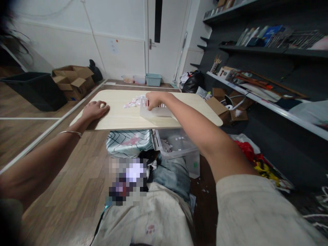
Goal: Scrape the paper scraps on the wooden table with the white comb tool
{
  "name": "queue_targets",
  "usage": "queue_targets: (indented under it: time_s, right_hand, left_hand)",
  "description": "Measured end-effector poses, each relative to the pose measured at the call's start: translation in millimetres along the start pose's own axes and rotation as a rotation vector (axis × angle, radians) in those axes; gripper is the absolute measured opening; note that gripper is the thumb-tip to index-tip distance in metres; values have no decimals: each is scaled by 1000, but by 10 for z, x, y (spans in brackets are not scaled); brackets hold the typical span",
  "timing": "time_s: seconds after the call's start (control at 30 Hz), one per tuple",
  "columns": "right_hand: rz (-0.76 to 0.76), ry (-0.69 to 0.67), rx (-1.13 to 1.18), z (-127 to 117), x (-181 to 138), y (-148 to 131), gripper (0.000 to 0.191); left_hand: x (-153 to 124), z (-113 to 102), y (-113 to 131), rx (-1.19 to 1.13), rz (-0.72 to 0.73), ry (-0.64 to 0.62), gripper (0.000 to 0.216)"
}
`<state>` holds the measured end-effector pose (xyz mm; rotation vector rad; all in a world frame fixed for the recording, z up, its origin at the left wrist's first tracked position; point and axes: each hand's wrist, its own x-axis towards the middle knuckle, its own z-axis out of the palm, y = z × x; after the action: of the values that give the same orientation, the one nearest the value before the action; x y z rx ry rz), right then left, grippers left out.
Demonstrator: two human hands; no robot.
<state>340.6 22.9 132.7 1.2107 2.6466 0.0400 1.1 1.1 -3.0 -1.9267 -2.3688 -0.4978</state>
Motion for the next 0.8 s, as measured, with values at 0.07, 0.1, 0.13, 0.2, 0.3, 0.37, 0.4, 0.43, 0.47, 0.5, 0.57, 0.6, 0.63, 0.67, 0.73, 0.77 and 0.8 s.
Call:
queue_targets:
  time_s: [0.07, 0.1, 0.13, 0.2, 0.3, 0.37, 0.4, 0.43, 0.47, 0.5, 0.57, 0.6, 0.63, 0.67, 0.73, 0.77, 0.8]
  right_hand:
    - [24, -8, -2, 6, -26, 41, 47]
    - [30, -14, 5, 13, -40, 69, 48]
    - [30, -21, 17, 21, -57, 101, 49]
    - [23, -29, 42, 40, -101, 171, 49]
    - [49, -20, 49, 58, -191, 269, 46]
    - [78, -21, 50, 57, -249, 312, 47]
    - [87, -22, 52, 53, -273, 323, 48]
    - [92, -21, 52, 47, -294, 328, 49]
    - [93, -20, 52, 40, -311, 325, 50]
    - [95, -20, 50, 33, -325, 318, 50]
    - [91, -23, 48, 22, -347, 294, 47]
    - [88, -26, 49, 21, -357, 280, 45]
    - [81, -31, 52, 23, -367, 268, 44]
    - [69, -32, 57, 27, -378, 257, 44]
    - [40, -33, 66, 42, -401, 241, 45]
    - [25, -33, 68, 50, -413, 233, 45]
    - [14, -33, 66, 57, -425, 225, 45]
  left_hand:
    - [2, 1, -1, 6, 4, -9, 71]
    - [4, 2, -3, 5, 6, -14, 70]
    - [6, 3, -4, 1, 7, -18, 70]
    - [10, 6, -6, -12, 5, -16, 69]
    - [13, 8, -9, -20, 3, -6, 68]
    - [14, 7, -10, -17, 5, -8, 67]
    - [14, 5, -10, -16, 5, -10, 67]
    - [13, 3, -9, -15, 6, -12, 67]
    - [13, 0, -9, -13, 7, -12, 67]
    - [12, -3, -7, -11, 7, -13, 67]
    - [10, -8, -4, -8, 5, -15, 68]
    - [8, -10, -2, -8, 3, -15, 68]
    - [7, -11, 0, -12, 1, -14, 68]
    - [6, -11, 1, -17, -2, -12, 68]
    - [0, -11, 4, -27, -5, -9, 67]
    - [-4, -11, 5, -30, -7, -6, 68]
    - [-8, -11, 5, -34, -9, -3, 68]
